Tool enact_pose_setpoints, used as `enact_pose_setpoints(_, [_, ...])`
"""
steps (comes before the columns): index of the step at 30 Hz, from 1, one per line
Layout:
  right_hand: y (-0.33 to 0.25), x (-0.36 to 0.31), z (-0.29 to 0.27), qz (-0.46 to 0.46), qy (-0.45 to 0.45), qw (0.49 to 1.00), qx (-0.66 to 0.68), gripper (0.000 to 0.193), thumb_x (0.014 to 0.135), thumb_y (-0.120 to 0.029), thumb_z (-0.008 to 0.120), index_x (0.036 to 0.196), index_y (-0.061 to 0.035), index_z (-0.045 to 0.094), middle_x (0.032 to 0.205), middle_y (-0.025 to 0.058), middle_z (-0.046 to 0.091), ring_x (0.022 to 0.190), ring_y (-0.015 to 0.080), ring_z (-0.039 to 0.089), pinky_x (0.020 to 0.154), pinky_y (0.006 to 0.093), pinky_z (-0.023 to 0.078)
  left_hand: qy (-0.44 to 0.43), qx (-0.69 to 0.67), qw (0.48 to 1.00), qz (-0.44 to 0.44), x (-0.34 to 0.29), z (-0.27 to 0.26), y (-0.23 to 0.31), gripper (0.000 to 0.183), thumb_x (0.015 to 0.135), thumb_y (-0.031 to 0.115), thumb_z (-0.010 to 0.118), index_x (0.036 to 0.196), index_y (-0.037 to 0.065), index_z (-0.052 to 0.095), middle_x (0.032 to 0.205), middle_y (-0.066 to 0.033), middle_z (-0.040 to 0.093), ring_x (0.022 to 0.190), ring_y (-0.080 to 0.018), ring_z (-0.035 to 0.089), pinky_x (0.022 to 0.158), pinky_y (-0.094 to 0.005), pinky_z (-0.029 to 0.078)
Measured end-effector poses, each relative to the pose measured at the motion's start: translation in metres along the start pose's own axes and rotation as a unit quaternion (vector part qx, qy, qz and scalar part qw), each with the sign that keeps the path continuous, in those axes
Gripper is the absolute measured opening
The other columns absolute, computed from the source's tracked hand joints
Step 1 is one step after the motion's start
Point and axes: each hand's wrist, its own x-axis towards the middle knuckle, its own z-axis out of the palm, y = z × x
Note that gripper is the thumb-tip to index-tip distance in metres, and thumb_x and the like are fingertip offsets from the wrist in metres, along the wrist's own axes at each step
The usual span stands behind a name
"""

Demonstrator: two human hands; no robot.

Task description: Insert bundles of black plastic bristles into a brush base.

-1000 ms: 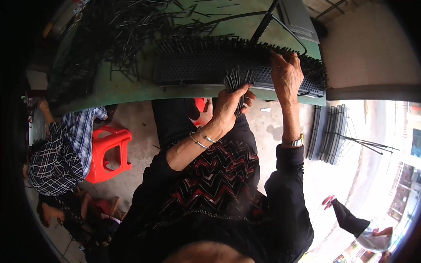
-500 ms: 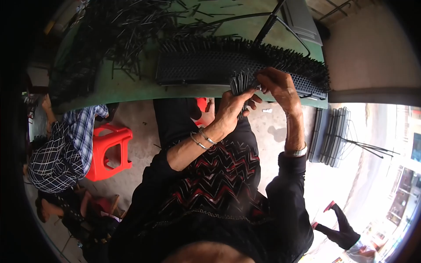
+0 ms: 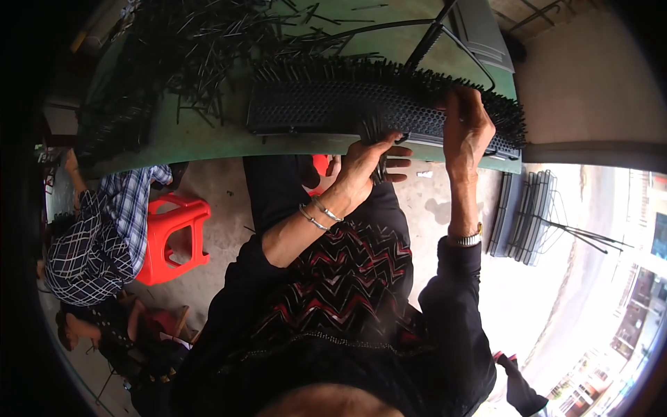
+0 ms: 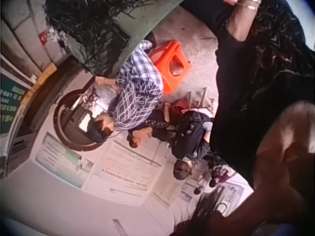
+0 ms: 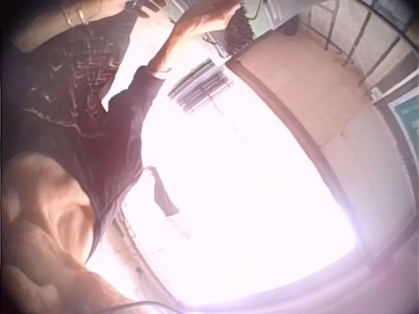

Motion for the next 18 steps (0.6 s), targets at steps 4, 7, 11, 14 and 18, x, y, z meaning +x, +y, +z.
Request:
enact_pose_setpoints(4, [0.006, 0.004, 0.016, -0.078, 0.051, 0.994, -0.065, 0.012, 0.092, -0.008, 0.057, 0.099, -0.0007, 0.064, 0.079, 0.0067, 0.069, 0.07, 0.0104, 0.066, 0.065, 0.0231, 0.051, -0.013, 0.012, 0.999, -0.026, 0.002, 0.002, -0.006, 0.024, 0.091, 0.027, 0.06, 0.102, 0.005, 0.061, 0.086, -0.0133, 0.068, 0.073, -0.0226, 0.068, 0.057, -0.0348, 0.058])
enact_pose_setpoints(7, [0.008, 0.005, 0.022, -0.117, 0.062, 0.981, -0.144, 0.008, 0.089, -0.007, 0.06, 0.095, -0.0033, 0.063, 0.076, 0.0108, 0.067, 0.067, 0.0207, 0.068, 0.059, 0.0301, 0.05, -0.01, -0.02, 0.999, -0.036, 0.004, 0.001, -0.008, 0.023, 0.091, 0.024, 0.059, 0.102, 0.004, 0.06, 0.085, -0.0141, 0.067, 0.074, -0.0239, 0.068, 0.058, -0.036, 0.059])
enact_pose_setpoints(11, [0.008, 0.007, 0.022, -0.119, 0.051, 0.98, -0.152, 0.008, 0.088, -0.008, 0.06, 0.094, -0.003, 0.063, 0.075, 0.011, 0.067, 0.067, 0.0215, 0.068, 0.06, 0.0306, 0.05, 0.0, -0.041, 0.999, -0.028, 0.006, 0.0, -0.009, 0.02, 0.092, 0.02, 0.056, 0.1, 0.002, 0.06, 0.085, -0.0142, 0.067, 0.074, -0.0241, 0.068, 0.058, -0.0369, 0.059])
enact_pose_setpoints(14, [0.005, 0.008, 0.022, -0.126, 0.047, 0.979, -0.153, 0.007, 0.088, -0.007, 0.06, 0.093, -0.0027, 0.062, 0.076, 0.0113, 0.067, 0.067, 0.0224, 0.067, 0.059, 0.0312, 0.051, 0.006, -0.048, 0.999, -0.023, 0.007, -0.002, -0.009, 0.018, 0.091, 0.018, 0.056, 0.098, 0.002, 0.059, 0.084, -0.0136, 0.066, 0.073, -0.0238, 0.068, 0.059, -0.0367, 0.059])
enact_pose_setpoints(18, [0.006, 0.012, 0.015, -0.141, 0.012, 0.977, -0.162, 0.006, 0.089, -0.006, 0.057, 0.093, -0.0026, 0.061, 0.077, 0.012, 0.066, 0.067, 0.024, 0.067, 0.06, 0.0329, 0.051, 0.012, -0.046, 0.999, -0.027, 0.005, -0.002, -0.008, 0.016, 0.091, 0.018, 0.056, 0.098, 0.003, 0.06, 0.083, -0.0128, 0.066, 0.072, -0.023, 0.068, 0.059, -0.0359, 0.059])
